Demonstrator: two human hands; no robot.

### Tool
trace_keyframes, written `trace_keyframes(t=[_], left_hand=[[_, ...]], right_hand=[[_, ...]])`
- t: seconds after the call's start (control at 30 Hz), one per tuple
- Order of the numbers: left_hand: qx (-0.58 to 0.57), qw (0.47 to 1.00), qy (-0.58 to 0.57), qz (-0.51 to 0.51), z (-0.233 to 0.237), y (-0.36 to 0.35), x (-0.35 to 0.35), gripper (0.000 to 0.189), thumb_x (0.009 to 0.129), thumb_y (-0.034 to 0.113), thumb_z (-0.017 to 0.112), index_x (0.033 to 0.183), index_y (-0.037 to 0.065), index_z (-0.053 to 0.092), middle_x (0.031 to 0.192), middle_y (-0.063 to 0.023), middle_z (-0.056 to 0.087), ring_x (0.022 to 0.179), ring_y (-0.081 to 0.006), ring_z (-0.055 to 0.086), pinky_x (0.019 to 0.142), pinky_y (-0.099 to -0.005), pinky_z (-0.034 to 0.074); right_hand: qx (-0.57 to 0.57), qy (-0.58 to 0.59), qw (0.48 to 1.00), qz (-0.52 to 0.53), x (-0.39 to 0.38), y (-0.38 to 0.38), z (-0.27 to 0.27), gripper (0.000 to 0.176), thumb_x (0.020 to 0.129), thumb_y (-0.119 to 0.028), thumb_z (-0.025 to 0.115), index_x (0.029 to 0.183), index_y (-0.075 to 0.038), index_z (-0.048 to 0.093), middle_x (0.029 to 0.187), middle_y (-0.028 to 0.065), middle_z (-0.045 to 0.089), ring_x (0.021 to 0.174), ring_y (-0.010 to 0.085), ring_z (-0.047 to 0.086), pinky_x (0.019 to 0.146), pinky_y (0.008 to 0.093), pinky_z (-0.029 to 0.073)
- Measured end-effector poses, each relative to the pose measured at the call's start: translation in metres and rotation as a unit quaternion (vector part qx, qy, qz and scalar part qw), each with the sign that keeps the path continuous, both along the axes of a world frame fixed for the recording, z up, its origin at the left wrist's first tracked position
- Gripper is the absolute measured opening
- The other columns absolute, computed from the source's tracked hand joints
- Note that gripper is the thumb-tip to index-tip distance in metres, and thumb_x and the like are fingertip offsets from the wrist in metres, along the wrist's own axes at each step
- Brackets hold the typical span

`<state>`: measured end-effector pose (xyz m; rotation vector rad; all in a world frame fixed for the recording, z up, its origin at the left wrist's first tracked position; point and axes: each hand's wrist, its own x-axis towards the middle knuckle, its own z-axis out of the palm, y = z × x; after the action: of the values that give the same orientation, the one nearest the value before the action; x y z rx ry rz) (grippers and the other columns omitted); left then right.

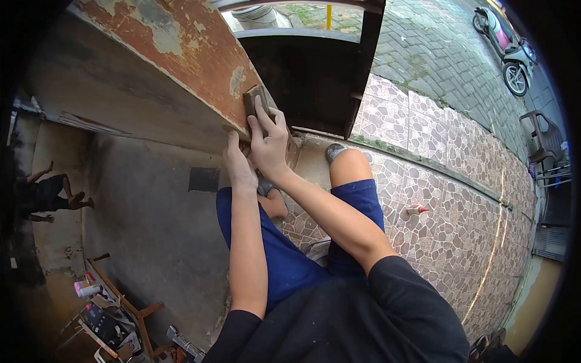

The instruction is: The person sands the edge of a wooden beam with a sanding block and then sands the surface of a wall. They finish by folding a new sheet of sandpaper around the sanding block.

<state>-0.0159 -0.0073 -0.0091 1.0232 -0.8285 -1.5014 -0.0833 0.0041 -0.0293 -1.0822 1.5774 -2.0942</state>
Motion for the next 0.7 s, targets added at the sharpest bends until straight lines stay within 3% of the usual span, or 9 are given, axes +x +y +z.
trace_keyframes(t=[0.07,0.13,0.27,0.33,0.37,0.47,0.53,0.57,0.7], left_hand=[[0.047,0.997,-0.029,-0.053,0.013,0.011,0.004,0.062,0.108,0.046,0.052,0.136,-0.01,0.052,0.131,-0.0185,0.06,0.119,-0.022,0.061,0.097,-0.0346,0.05],[0.033,0.996,-0.032,-0.072,0.012,0.011,0.008,0.063,0.108,0.044,0.054,0.138,-0.01,0.05,0.132,-0.0199,0.059,0.121,-0.0254,0.06,0.101,-0.0358,0.05],[0.06,0.997,0.032,-0.022,-0.006,0.004,0.016,0.068,0.106,0.039,0.06,0.146,-0.012,0.041,0.142,-0.0224,0.05,0.133,-0.0327,0.052,0.113,-0.0443,0.045],[0.05,0.998,0.039,-0.024,-0.006,0.002,0.015,0.067,0.106,0.039,0.058,0.149,-0.008,0.037,0.141,-0.0224,0.047,0.138,-0.0337,0.047,0.115,-0.0466,0.043],[0.05,0.997,0.043,-0.029,-0.003,0.004,0.014,0.066,0.106,0.039,0.057,0.15,-0.006,0.037,0.142,-0.0224,0.046,0.138,-0.0343,0.046,0.116,-0.0469,0.042],[0.026,0.997,0.055,-0.042,-0.005,0.004,0.018,0.072,0.104,0.039,0.063,0.149,-0.011,0.037,0.145,-0.0254,0.044,0.138,-0.0372,0.046,0.116,-0.0469,0.041],[0.041,0.997,0.052,-0.029,-0.003,0.006,0.015,0.071,0.105,0.039,0.061,0.15,-0.01,0.037,0.147,-0.0257,0.043,0.14,-0.038,0.045,0.117,-0.0464,0.041],[0.047,0.998,0.038,-0.027,-0.003,0.005,0.016,0.068,0.106,0.039,0.059,0.151,-0.007,0.035,0.145,-0.0239,0.044,0.141,-0.038,0.044,0.119,-0.0486,0.039],[0.04,0.998,0.023,-0.035,-0.007,0.001,0.02,0.07,0.107,0.041,0.055,0.153,-0.006,0.031,0.144,-0.0248,0.042,0.144,-0.0412,0.039,0.123,-0.0553,0.033]], right_hand=[[-0.06,0.08,0.995,0.023,0.008,0.014,0.027,0.045,0.097,-0.007,0.067,0.143,-0.009,0.064,0.115,0.0216,0.06,0.104,0.0334,0.061,0.092,0.0413,0.05],[-0.064,0.108,0.992,-0.001,0.009,0.012,0.012,0.043,0.099,-0.006,0.064,0.141,-0.003,0.064,0.121,0.0192,0.062,0.101,0.0262,0.063,0.087,0.0349,0.051],[0.127,-0.019,0.99,-0.052,-0.004,-0.016,-0.056,0.044,0.101,-0.014,0.062,0.144,-0.004,0.061,0.116,0.0203,0.064,0.103,0.0299,0.062,0.093,0.0373,0.048],[0.127,-0.073,0.987,-0.071,0.004,-0.024,-0.055,0.044,0.101,-0.015,0.063,0.145,-0.01,0.062,0.107,0.0225,0.061,0.102,0.0342,0.06,0.094,0.0408,0.048],[0.111,-0.072,0.991,-0.021,0.009,-0.002,-0.022,0.044,0.101,-0.015,0.063,0.145,-0.009,0.061,0.108,0.0229,0.061,0.103,0.0343,0.061,0.095,0.04,0.047],[0.009,0.023,1.0,-0.019,0.013,0.009,-0.014,0.044,0.102,-0.016,0.061,0.146,-0.008,0.06,0.111,0.0238,0.062,0.105,0.037,0.061,0.096,0.0417,0.048],[0.13,-0.052,0.986,-0.088,0.0,-0.028,-0.056,0.044,0.103,-0.019,0.06,0.145,-0.007,0.061,0.111,0.0252,0.064,0.108,0.0395,0.061,0.096,0.044,0.047],[0.178,-0.199,0.963,-0.018,-0.014,-0.036,-0.06,0.044,0.103,-0.022,0.058,0.144,-0.006,0.061,0.106,0.0272,0.066,0.108,0.0414,0.06,0.097,0.0454,0.047],[0.208,-0.113,0.97,-0.05,0.019,-0.007,-0.051,0.045,0.102,-0.023,0.06,0.144,-0.007,0.061,0.095,0.0266,0.067,0.1,0.0379,0.061,0.093,0.044,0.048]])
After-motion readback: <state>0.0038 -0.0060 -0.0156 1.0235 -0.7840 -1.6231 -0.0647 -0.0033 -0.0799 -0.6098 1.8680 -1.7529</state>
